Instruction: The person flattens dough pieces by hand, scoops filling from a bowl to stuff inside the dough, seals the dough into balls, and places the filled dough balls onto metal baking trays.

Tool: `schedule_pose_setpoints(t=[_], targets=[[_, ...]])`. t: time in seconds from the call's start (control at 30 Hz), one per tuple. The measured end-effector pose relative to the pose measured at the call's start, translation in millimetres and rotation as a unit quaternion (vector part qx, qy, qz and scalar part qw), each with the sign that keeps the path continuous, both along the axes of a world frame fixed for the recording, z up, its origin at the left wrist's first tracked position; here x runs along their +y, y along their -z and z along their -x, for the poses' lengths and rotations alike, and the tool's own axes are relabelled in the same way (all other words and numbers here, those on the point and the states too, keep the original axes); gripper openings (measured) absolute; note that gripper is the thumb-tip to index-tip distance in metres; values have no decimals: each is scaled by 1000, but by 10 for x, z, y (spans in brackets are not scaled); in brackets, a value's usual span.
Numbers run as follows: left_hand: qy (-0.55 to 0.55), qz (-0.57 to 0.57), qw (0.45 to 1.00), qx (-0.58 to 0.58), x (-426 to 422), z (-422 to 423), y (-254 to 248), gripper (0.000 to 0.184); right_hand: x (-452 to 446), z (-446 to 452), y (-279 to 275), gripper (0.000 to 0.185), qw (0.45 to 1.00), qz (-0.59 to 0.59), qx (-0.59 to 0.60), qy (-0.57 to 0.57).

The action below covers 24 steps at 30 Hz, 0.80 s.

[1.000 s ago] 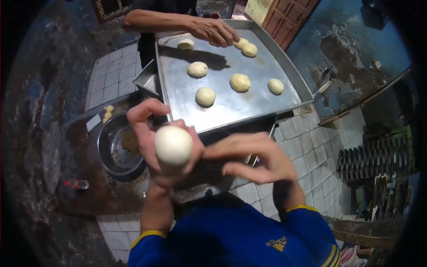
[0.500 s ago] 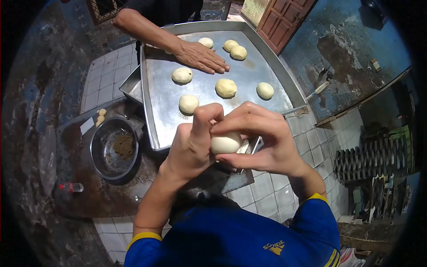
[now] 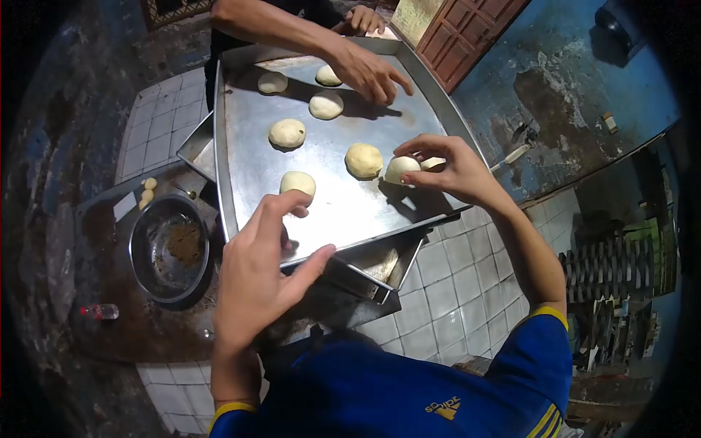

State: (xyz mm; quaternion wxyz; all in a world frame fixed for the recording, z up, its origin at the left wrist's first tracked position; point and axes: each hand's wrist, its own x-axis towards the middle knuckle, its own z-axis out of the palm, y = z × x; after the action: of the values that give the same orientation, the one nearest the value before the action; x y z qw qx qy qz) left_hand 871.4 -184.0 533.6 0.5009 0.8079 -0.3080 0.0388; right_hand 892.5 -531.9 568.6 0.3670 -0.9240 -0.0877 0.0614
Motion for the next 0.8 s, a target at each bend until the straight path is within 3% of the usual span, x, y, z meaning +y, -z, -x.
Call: schedule_pose_setpoints(t=[0.1,0.17,0.23,0.3,0.43,0.5,0.6,0.63,0.7,0.73,0.8], targets=[[11,8,996,85,-34,-142,-153,49,-40,-29,-113,43,998,-51,29,30],[110,-33,990,-80,-183,-451,-201,46,-89,-93,-120,44,997,-70,12,17],[166,-92,969,-159,-479,-817,-52,49,-72,-143,-154,43,993,-98,46,53],[175,-172,952,-182,-858,-1111,183,49,-104,-185,-108,49,988,-128,57,60],[256,-288,912,-138,-1208,-1373,93,41,-132,-196,-93,47,984,-147,81,60],[281,-262,920,-76,-1254,-1515,3,32,-145,-224,-24,45,993,-102,57,23],[182,-200,959,-84,-1027,-1644,-109,34,-3,-243,213,44,998,-29,17,-61],[157,-168,971,-70,-905,-1667,-197,35,48,-212,263,53,993,55,-4,-103],[131,-67,989,3,-593,-1667,-403,36,249,-195,281,65,933,296,-100,-178],[130,2,990,61,-411,-1625,-483,37,258,-225,343,65,933,296,-98,-181],[93,98,990,27,-63,-1492,-590,41,245,-276,519,76,889,360,-187,-213]])
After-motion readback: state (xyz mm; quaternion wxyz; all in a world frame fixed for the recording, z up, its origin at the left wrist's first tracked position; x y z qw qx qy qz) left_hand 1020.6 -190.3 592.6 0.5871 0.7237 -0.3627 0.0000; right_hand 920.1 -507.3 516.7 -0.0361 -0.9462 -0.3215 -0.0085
